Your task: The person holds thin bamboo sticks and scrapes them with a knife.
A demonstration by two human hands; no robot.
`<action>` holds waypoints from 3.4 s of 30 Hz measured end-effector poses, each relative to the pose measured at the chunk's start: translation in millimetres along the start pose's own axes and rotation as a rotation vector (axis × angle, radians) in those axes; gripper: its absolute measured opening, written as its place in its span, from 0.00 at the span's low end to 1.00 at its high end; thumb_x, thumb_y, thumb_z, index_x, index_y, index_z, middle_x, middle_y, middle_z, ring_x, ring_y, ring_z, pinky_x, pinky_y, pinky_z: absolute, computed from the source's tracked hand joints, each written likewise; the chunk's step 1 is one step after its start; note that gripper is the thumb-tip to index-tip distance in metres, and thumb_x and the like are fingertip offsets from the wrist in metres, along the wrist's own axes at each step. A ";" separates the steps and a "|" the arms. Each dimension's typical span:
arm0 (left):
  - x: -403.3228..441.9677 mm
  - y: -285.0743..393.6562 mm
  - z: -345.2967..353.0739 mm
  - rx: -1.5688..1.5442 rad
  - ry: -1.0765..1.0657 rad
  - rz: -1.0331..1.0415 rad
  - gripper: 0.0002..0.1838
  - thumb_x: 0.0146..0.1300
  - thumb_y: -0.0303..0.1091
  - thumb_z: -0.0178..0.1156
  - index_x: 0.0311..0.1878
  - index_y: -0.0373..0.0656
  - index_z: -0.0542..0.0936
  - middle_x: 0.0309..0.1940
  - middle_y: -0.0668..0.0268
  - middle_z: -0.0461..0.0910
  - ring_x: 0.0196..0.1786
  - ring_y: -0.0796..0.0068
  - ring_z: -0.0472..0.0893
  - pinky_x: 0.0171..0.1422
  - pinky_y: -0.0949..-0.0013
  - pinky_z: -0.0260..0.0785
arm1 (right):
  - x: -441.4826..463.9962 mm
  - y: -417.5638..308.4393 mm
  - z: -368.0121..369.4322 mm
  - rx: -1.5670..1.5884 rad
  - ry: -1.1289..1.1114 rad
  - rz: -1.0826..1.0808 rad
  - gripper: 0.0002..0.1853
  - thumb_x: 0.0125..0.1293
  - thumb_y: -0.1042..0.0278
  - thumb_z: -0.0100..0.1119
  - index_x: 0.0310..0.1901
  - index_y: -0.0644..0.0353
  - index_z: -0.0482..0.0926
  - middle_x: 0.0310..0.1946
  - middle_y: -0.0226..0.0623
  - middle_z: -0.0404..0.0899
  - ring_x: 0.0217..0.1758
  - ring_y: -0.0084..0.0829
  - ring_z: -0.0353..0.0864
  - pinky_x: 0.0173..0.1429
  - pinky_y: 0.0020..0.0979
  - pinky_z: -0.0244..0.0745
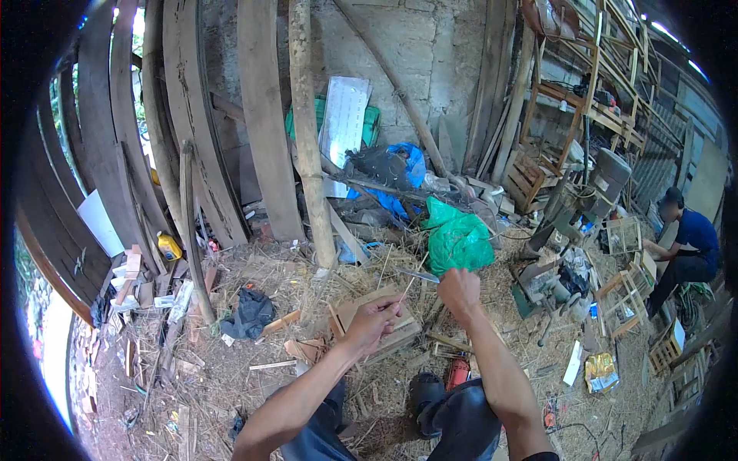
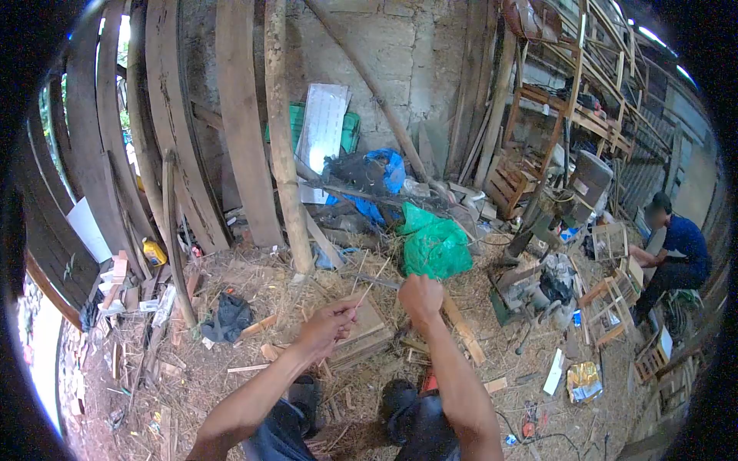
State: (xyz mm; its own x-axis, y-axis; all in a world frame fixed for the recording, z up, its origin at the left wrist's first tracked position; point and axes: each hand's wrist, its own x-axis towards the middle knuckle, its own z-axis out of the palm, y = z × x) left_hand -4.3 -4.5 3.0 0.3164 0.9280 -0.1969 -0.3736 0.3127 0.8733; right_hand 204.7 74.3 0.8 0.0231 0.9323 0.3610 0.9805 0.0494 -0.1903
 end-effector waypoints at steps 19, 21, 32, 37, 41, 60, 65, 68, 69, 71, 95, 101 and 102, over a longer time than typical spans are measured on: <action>-4.9 -8.1 16.4 0.276 0.168 0.107 0.12 0.65 0.35 0.57 0.47 0.38 0.79 0.32 0.70 0.79 0.29 0.87 0.71 0.31 0.79 0.66 | 2.1 17.6 11.3 0.040 -0.029 0.047 0.10 0.51 0.64 0.57 0.24 0.62 0.82 0.24 0.51 0.80 0.29 0.49 0.82 0.37 0.45 0.77; -6.7 -10.1 14.9 0.240 0.151 0.100 0.12 0.65 0.35 0.57 0.47 0.38 0.78 0.33 0.69 0.79 0.29 0.87 0.71 0.30 0.79 0.66 | 0.5 24.3 8.2 -0.042 -0.020 0.080 0.10 0.54 0.65 0.53 0.23 0.60 0.81 0.25 0.50 0.81 0.29 0.48 0.83 0.35 0.44 0.78; -7.4 -11.0 12.0 0.264 0.100 0.038 0.12 0.65 0.33 0.57 0.48 0.36 0.78 0.32 0.68 0.77 0.26 0.88 0.67 0.29 0.80 0.62 | 6.1 15.9 -4.0 -0.012 -0.146 0.123 0.11 0.56 0.66 0.51 0.28 0.61 0.83 0.31 0.50 0.82 0.34 0.48 0.83 0.40 0.43 0.79; -8.7 -6.3 18.1 0.382 0.113 0.022 0.12 0.66 0.33 0.57 0.48 0.36 0.78 0.33 0.68 0.77 0.26 0.87 0.68 0.29 0.81 0.62 | 1.1 15.2 0.4 -0.054 -0.103 0.185 0.11 0.54 0.65 0.52 0.28 0.62 0.83 0.31 0.51 0.82 0.34 0.47 0.83 0.41 0.42 0.79; -10.7 -3.0 20.4 0.358 0.110 0.001 0.13 0.66 0.34 0.56 0.48 0.36 0.78 0.33 0.67 0.78 0.28 0.85 0.71 0.30 0.81 0.63 | 4.4 19.1 -0.1 -0.072 -0.146 0.152 0.11 0.55 0.65 0.53 0.30 0.62 0.83 0.32 0.51 0.82 0.35 0.47 0.84 0.40 0.40 0.80; -14.1 3.0 22.8 0.137 0.030 0.016 0.11 0.67 0.32 0.54 0.46 0.34 0.75 0.31 0.71 0.71 0.24 0.90 0.62 0.23 0.84 0.53 | -9.8 -11.0 4.1 0.140 -0.075 -0.074 0.10 0.53 0.65 0.56 0.23 0.61 0.82 0.24 0.51 0.80 0.28 0.49 0.81 0.35 0.44 0.77; -18.2 2.4 19.1 0.149 0.012 -0.028 0.10 0.67 0.31 0.54 0.46 0.34 0.75 0.30 0.70 0.71 0.23 0.89 0.62 0.23 0.84 0.53 | -6.3 8.3 1.8 0.083 -0.098 0.001 0.10 0.54 0.66 0.53 0.25 0.60 0.82 0.24 0.50 0.80 0.30 0.49 0.82 0.37 0.45 0.77; -12.2 0.4 18.2 0.123 0.006 -0.038 0.10 0.67 0.30 0.53 0.46 0.33 0.75 0.30 0.69 0.71 0.23 0.89 0.62 0.23 0.83 0.52 | -20.2 -8.7 -1.3 0.153 -0.056 -0.069 0.11 0.55 0.64 0.53 0.25 0.60 0.82 0.24 0.50 0.80 0.30 0.49 0.82 0.37 0.45 0.77; -11.4 0.7 19.0 0.123 0.002 -0.043 0.10 0.67 0.30 0.53 0.46 0.33 0.75 0.30 0.69 0.71 0.23 0.89 0.62 0.23 0.83 0.52 | -22.6 -15.7 -8.4 0.150 -0.092 -0.127 0.11 0.55 0.64 0.53 0.25 0.60 0.82 0.24 0.50 0.80 0.30 0.49 0.82 0.37 0.45 0.77; -10.7 2.2 20.0 0.098 -0.010 -0.038 0.10 0.67 0.30 0.53 0.46 0.32 0.75 0.30 0.68 0.71 0.23 0.89 0.62 0.23 0.83 0.52 | -19.8 -15.0 -12.6 0.151 -0.126 -0.175 0.11 0.56 0.64 0.53 0.25 0.60 0.82 0.24 0.51 0.80 0.30 0.49 0.82 0.37 0.45 0.76; -5.6 17.9 -26.0 0.356 0.111 -0.058 0.10 0.66 0.33 0.56 0.42 0.36 0.78 0.26 0.73 0.74 0.23 0.90 0.65 0.23 0.84 0.56 | -3.5 85.6 30.4 0.108 -0.230 0.415 0.20 0.63 0.54 0.54 0.32 0.66 0.82 0.34 0.56 0.80 0.41 0.50 0.80 0.46 0.46 0.75; -3.6 17.7 -10.6 0.358 0.049 0.020 0.10 0.66 0.34 0.55 0.43 0.37 0.77 0.26 0.73 0.71 0.20 0.90 0.63 0.21 0.82 0.53 | -9.3 -4.4 -15.0 1.375 -0.326 0.285 0.15 0.65 0.57 0.58 0.43 0.60 0.78 0.24 0.28 0.75 0.24 0.16 0.69 0.27 0.21 0.63; -3.0 17.9 -6.8 0.388 0.037 0.027 0.10 0.66 0.33 0.54 0.43 0.36 0.76 0.26 0.73 0.70 0.20 0.89 0.61 0.20 0.81 0.51 | -11.6 -10.3 -20.7 1.464 -0.329 0.147 0.12 0.65 0.58 0.58 0.41 0.59 0.78 0.23 0.24 0.74 0.23 0.11 0.66 0.25 0.18 0.59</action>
State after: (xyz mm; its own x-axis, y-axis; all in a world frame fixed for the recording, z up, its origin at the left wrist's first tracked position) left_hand -17.9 -0.3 16.2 0.2765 0.9438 -0.1809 -0.0218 0.1943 0.9807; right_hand 198.3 55.6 17.5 -0.1372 0.9872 0.0813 -0.0870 0.0698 -0.9938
